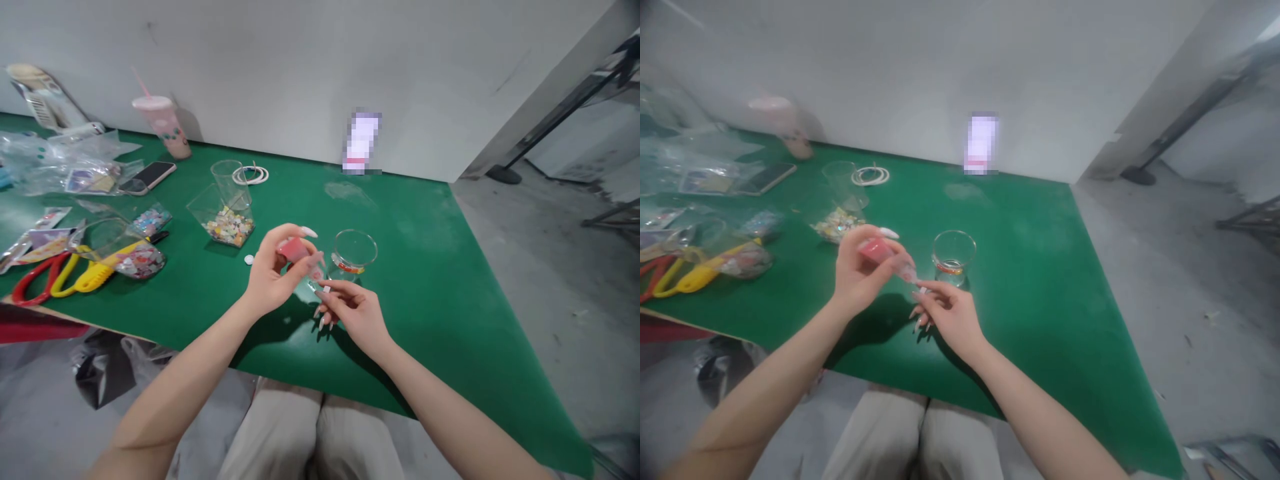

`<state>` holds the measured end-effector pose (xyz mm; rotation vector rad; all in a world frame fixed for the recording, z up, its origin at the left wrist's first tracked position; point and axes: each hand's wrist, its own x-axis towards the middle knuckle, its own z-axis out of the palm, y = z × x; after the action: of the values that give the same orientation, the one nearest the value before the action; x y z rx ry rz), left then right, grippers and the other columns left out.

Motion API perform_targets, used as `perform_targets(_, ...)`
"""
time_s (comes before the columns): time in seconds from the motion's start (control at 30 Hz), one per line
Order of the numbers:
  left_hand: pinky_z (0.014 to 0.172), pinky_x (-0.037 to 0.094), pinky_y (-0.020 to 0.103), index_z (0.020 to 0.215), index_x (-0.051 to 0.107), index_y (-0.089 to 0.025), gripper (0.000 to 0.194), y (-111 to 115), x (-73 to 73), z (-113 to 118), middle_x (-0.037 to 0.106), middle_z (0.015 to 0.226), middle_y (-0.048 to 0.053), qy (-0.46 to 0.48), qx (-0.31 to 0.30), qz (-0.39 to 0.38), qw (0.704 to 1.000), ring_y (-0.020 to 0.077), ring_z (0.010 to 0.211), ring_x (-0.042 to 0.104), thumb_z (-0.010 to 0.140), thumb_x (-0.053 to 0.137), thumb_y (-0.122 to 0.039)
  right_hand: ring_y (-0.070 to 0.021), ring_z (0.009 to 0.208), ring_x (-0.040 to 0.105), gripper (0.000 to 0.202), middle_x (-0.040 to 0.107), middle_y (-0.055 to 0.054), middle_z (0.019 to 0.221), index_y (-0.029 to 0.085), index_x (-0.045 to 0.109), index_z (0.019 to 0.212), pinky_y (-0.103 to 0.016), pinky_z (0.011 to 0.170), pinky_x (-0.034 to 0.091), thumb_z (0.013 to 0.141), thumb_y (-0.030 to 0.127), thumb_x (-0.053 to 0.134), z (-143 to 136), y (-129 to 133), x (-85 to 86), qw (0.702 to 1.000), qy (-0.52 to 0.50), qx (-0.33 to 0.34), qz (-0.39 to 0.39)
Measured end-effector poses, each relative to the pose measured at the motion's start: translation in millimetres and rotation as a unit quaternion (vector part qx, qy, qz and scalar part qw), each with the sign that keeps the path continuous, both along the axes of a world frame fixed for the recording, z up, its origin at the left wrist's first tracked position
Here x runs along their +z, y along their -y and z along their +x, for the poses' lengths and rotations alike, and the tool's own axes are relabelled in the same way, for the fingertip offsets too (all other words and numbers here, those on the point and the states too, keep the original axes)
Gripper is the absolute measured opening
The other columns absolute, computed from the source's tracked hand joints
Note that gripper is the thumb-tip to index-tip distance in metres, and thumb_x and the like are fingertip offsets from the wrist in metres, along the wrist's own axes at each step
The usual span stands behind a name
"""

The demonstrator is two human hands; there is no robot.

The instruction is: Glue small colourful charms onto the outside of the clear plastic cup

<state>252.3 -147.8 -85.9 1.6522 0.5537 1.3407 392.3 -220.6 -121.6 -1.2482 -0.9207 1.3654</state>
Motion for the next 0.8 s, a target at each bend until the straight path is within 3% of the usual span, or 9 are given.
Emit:
perform_targets(0.2, 0.041, 0.041, 0.017, 0.108, 0.04, -0.024, 0.043, -19, 3.4, -2, 0.064, 0.065, -0.005, 0.035, 0.075, -0.182, 0.98, 0.0083, 0.045, 0.058, 0.076, 0.067, -0.036, -0.0087, 0.043, 0.058, 0.035, 0.065, 0.0, 0.058, 0.016, 0.071, 0.094, -0.021, 0.044, 0.049, 0.069, 0.039, 0.073, 1, 0, -1.0, 1.0, 0.017, -0.003, 0.012)
perform_targets(0.37, 0.032, 0.026, 0.014, 0.096, 0.039, -0.022, 0.048, -36, -6.4, -9, 0.064, 0.056, -0.005, -0.058, 0.104, -0.293, 0.949, 0.0054, 0.031, 0.045, 0.068, 0.072, -0.043, -0.01, 0.043, 0.059, 0.033, 0.065, 0.0, 0.057, 0.017, 0.071, 0.093, -0.023, 0.046, 0.051, 0.069, 0.039, 0.073, 0, 1, -1.9, 0.999, 0.039, -0.006, 0.036)
perform_targets(0.5, 0.04, 0.037, 0.017, 0.086, 0.042, -0.021, 0.039, -44, -17.2, -15, 0.06, 0.051, -0.005, -0.17, 0.165, -0.25, 0.939, 0.011, 0.041, 0.056, 0.071, 0.067, -0.047, -0.0099, 0.043, 0.058, 0.032, 0.064, 0.001, 0.054, 0.016, 0.072, 0.09, -0.023, 0.046, 0.051, 0.068, 0.04, 0.073, 0, 2, 0.8, 0.998, 0.05, -0.006, 0.029)
perform_targets(0.7, 0.045, 0.037, 0.021, 0.076, 0.05, -0.019, 0.028, -54, -31.4, -22, 0.055, 0.052, -0.004, -0.328, 0.176, -0.196, 0.907, 0.0083, 0.037, 0.045, 0.077, 0.059, -0.046, -0.0089, 0.043, 0.058, 0.033, 0.064, 0.001, 0.055, 0.016, 0.071, 0.091, -0.022, 0.046, 0.05, 0.067, 0.039, 0.073, 1, 0, -1.7, 0.998, 0.05, 0.003, 0.033)
perform_targets(0.8, 0.059, 0.045, 0.025, 0.077, 0.055, -0.017, 0.026, -58, -37.5, -23, 0.055, 0.065, 0.0, -0.389, 0.21, -0.117, 0.889, 0.0116, 0.054, 0.053, 0.073, 0.066, -0.041, -0.0093, 0.043, 0.057, 0.035, 0.063, 0.001, 0.054, 0.015, 0.071, 0.09, -0.023, 0.045, 0.05, 0.066, 0.041, 0.073, 0, -1, -4.5, 0.998, 0.048, 0.011, 0.035)
